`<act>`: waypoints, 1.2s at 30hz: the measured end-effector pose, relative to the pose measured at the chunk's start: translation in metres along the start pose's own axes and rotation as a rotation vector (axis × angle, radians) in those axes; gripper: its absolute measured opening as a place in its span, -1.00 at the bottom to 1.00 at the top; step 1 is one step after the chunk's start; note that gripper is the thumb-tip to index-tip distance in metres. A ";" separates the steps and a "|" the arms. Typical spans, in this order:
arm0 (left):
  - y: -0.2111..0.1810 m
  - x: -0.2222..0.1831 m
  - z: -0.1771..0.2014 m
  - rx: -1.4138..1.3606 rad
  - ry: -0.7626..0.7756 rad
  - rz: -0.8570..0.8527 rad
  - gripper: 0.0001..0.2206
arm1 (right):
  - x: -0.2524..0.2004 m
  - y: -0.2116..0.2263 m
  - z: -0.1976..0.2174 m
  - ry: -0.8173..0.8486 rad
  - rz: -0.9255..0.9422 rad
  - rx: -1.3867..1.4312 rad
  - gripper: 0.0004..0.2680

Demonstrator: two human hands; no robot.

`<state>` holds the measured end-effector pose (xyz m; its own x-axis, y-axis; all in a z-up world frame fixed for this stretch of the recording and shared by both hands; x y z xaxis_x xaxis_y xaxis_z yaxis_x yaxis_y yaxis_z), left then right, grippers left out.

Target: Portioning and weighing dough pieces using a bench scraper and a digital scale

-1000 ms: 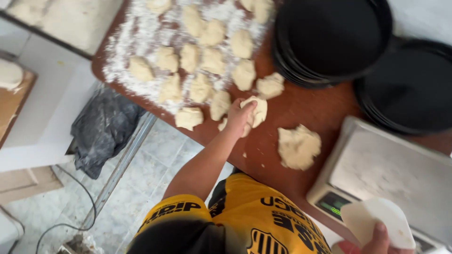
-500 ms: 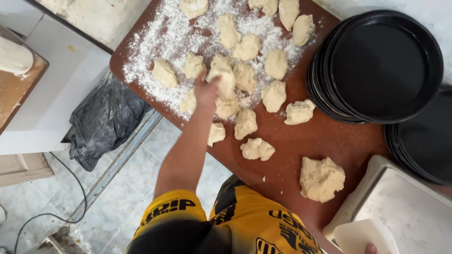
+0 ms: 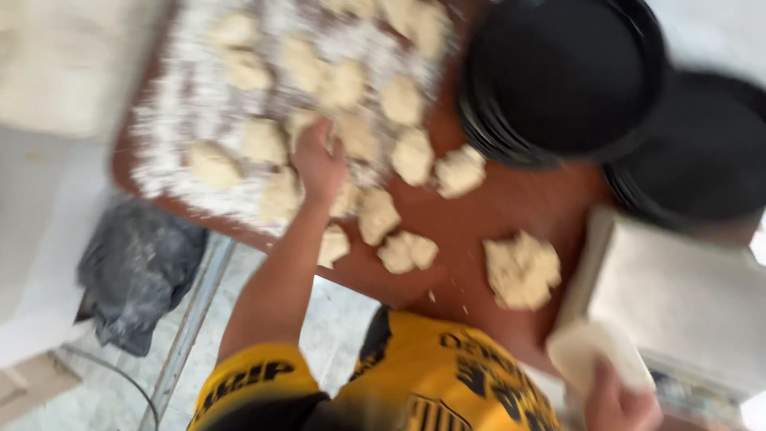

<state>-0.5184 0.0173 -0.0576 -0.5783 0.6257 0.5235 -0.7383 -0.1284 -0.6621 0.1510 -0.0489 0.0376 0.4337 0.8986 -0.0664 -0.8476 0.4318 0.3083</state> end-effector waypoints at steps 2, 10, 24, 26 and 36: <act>-0.082 -0.063 -0.037 -0.351 0.307 0.120 -0.69 | -0.010 0.019 0.012 0.087 -0.050 0.038 -0.64; -0.261 -0.227 -0.163 -0.267 1.223 -0.197 0.09 | 0.004 0.039 -0.026 0.432 -0.102 -0.219 -0.55; -0.239 -0.288 -0.203 -0.173 0.846 0.013 -0.16 | 0.056 0.139 -0.152 0.373 0.608 -0.616 -0.70; -0.229 -0.300 -0.209 -0.142 0.856 0.048 -0.22 | 0.050 0.146 -0.160 0.381 0.666 -0.650 -0.74; -0.211 -0.301 -0.193 -0.060 0.778 0.067 -0.40 | 0.055 0.148 -0.254 0.073 1.167 -0.728 -0.87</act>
<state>-0.1215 0.0048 -0.1786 -0.1951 0.9803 -0.0302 -0.6778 -0.1570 -0.7183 -0.0284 0.0837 -0.1614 -0.6309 0.7567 -0.1715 -0.6826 -0.6464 -0.3410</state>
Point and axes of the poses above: each hand's wrist, its own x-axis towards the middle knuckle, its own z-axis out of the back of the hand, y = z × x, the point moved 7 cm from there along x, towards the middle knuckle, and after that the axes turned 10 degrees about -x, right-handed, at the moved point
